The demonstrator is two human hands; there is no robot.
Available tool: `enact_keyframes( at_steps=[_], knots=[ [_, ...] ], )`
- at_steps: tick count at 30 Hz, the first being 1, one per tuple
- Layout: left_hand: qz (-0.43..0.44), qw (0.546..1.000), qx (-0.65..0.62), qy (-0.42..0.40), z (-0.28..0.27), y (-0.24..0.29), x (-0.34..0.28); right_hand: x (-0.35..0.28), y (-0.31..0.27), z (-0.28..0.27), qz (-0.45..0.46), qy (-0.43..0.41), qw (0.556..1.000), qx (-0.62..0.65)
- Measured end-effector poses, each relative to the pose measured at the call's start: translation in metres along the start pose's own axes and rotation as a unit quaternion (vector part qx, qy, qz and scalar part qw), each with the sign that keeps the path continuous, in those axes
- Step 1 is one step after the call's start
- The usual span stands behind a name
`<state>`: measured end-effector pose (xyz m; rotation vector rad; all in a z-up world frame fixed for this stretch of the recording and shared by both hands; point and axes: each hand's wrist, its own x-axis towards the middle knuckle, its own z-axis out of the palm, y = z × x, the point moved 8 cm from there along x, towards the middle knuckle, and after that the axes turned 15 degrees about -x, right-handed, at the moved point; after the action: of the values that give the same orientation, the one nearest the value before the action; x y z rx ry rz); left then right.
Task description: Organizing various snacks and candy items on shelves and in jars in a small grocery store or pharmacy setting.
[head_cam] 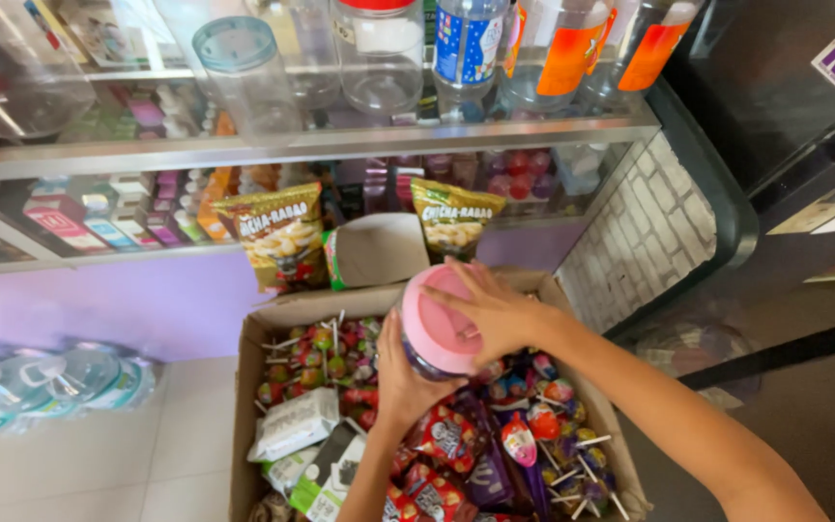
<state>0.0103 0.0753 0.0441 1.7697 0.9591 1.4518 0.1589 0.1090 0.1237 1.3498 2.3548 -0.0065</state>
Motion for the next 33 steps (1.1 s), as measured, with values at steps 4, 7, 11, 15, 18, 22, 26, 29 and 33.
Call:
enact_keyframes(
  at_steps=[4, 7, 11, 15, 18, 22, 26, 29, 33],
  knots=[
    [-0.012, 1.000, 0.010, 0.012, 0.001, -0.005, -0.005, -0.008, -0.003, 0.014, -0.043, 0.189, 0.975, 0.108],
    [-0.008, 1.000, 0.000, 0.019, 0.000, 0.000, -0.004, -0.013, 0.002, 0.023, -0.018, 0.273, 0.950, 0.150],
    [-0.036, 0.999, 0.006, 0.009, -0.005, -0.003, -0.006, -0.011, 0.048, 0.058, -0.011, 0.394, 0.828, 0.399],
    [-0.061, 0.998, -0.008, -0.001, -0.014, -0.009, -0.010, 0.063, 0.092, 0.231, 0.018, 0.281, 0.549, 0.787],
    [-0.050, 0.998, -0.014, -0.040, -0.008, -0.003, 0.001, 0.076, 0.066, 0.262, 0.039, 0.257, 0.546, 0.796],
    [-0.062, 0.997, -0.008, -0.038, -0.039, 0.028, 0.007, 0.051, 0.044, 0.172, 0.067, 0.240, 0.520, 0.817],
    [0.054, 0.996, -0.022, 0.063, -0.106, 0.071, 0.015, 0.032, 0.003, 0.046, 0.012, 0.299, 0.592, 0.748],
    [0.156, 0.978, -0.041, 0.133, -0.173, 0.097, 0.000, 0.018, -0.064, -0.046, -0.085, 0.379, 0.658, 0.645],
    [0.188, 0.959, -0.063, 0.203, -0.277, 0.113, -0.035, 0.026, -0.172, -0.114, -0.155, 0.437, 0.713, 0.526]
  ],
)
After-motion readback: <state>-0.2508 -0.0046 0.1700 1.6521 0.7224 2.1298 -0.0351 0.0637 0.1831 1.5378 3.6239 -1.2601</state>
